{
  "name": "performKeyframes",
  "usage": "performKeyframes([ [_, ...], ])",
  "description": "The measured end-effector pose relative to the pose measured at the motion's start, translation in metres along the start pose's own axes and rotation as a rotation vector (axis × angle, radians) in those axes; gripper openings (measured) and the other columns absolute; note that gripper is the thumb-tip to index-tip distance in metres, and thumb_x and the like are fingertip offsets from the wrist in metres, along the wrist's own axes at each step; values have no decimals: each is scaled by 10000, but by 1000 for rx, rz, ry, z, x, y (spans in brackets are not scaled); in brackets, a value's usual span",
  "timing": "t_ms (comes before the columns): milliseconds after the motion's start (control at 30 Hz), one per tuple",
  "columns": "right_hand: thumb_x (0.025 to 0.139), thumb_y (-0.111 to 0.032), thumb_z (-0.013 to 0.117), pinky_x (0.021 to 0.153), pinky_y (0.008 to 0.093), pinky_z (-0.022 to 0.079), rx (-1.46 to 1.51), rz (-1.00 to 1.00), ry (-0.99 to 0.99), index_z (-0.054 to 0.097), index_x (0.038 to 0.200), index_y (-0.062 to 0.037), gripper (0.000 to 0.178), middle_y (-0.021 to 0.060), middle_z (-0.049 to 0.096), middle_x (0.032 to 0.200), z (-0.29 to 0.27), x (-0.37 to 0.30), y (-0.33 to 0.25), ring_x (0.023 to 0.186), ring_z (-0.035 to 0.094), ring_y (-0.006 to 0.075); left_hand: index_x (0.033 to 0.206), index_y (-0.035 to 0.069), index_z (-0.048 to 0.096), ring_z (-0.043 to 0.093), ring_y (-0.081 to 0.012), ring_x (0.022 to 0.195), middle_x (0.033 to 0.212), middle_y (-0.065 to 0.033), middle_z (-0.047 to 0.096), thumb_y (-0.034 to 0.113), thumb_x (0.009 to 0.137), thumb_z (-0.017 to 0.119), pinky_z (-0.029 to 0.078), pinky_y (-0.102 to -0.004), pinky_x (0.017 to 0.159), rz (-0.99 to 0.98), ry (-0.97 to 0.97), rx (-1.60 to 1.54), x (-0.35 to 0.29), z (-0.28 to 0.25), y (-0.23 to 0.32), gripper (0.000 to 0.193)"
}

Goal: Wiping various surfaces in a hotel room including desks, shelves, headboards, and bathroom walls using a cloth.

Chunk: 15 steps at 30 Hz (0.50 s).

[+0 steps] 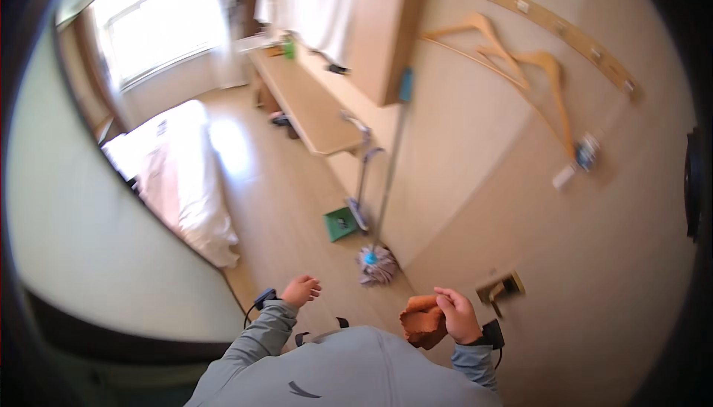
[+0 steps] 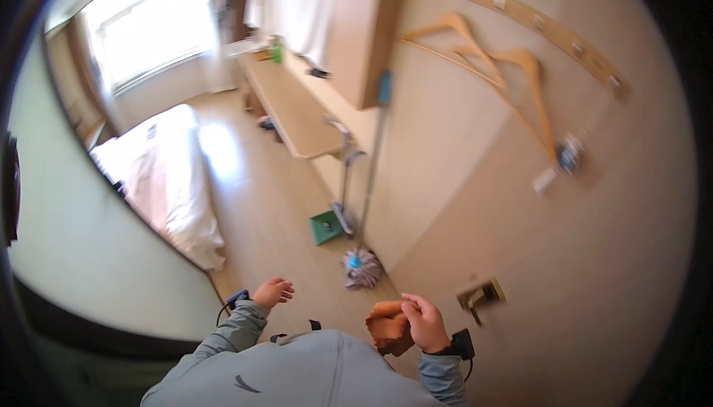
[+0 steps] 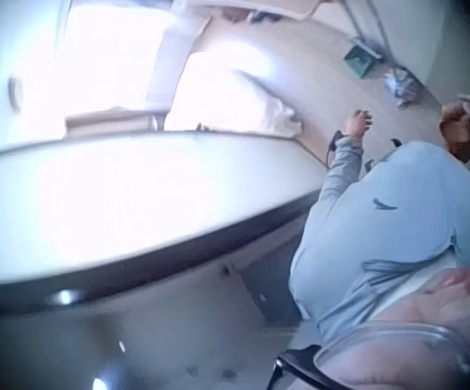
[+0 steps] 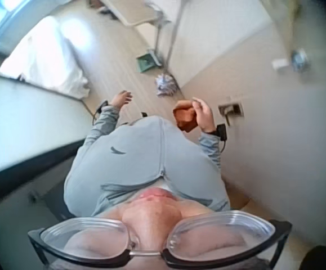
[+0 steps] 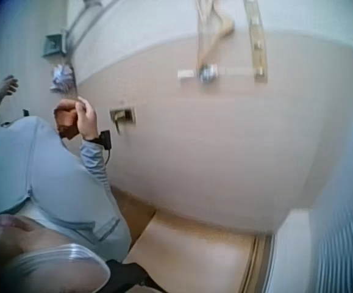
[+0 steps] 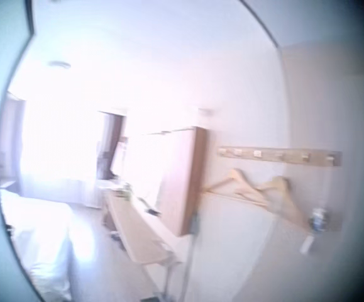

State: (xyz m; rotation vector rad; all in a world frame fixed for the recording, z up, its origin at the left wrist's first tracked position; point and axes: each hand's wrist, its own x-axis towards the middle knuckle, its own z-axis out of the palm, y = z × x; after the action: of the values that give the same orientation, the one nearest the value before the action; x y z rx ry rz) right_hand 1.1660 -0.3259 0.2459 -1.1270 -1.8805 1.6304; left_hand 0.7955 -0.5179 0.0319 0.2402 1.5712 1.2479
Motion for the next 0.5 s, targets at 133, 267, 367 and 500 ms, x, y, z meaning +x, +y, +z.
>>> performKeyframes([
  [133,1024,-196,590,863,268,521,5,-28,-242,593,1304,58,378,94,698,1068,-1,58,-6,955,644,127,1139,38,628,664,-188,857,975,-71,688,276,1000,596,537,-344,743,68,206,92,-16,3,2,277],
  [267,1028,-188,568,914,265,501,5,-21,-373,627,1265,45,337,97,682,1116,23,103,-9,1001,630,134,1036,8,667,653,-175,799,943,-69,696,252,974,623,520,-323,725,245,479,94,-28,-41,25,256],
  [367,1038,-194,548,933,275,498,-27,-56,-433,646,1241,38,323,98,687,1125,41,130,-2,1014,634,154,1005,0,676,647,-194,833,921,-82,682,216,971,616,524,-337,771,421,688,-43,-31,-119,61,227],
  [500,1026,-226,589,886,271,511,-26,-15,-452,653,1250,27,344,87,695,1087,67,168,11,980,628,128,1107,-9,653,620,-361,1061,1084,-202,661,170,913,653,497,-461,950,624,1195,800,-51,-236,112,264],
])
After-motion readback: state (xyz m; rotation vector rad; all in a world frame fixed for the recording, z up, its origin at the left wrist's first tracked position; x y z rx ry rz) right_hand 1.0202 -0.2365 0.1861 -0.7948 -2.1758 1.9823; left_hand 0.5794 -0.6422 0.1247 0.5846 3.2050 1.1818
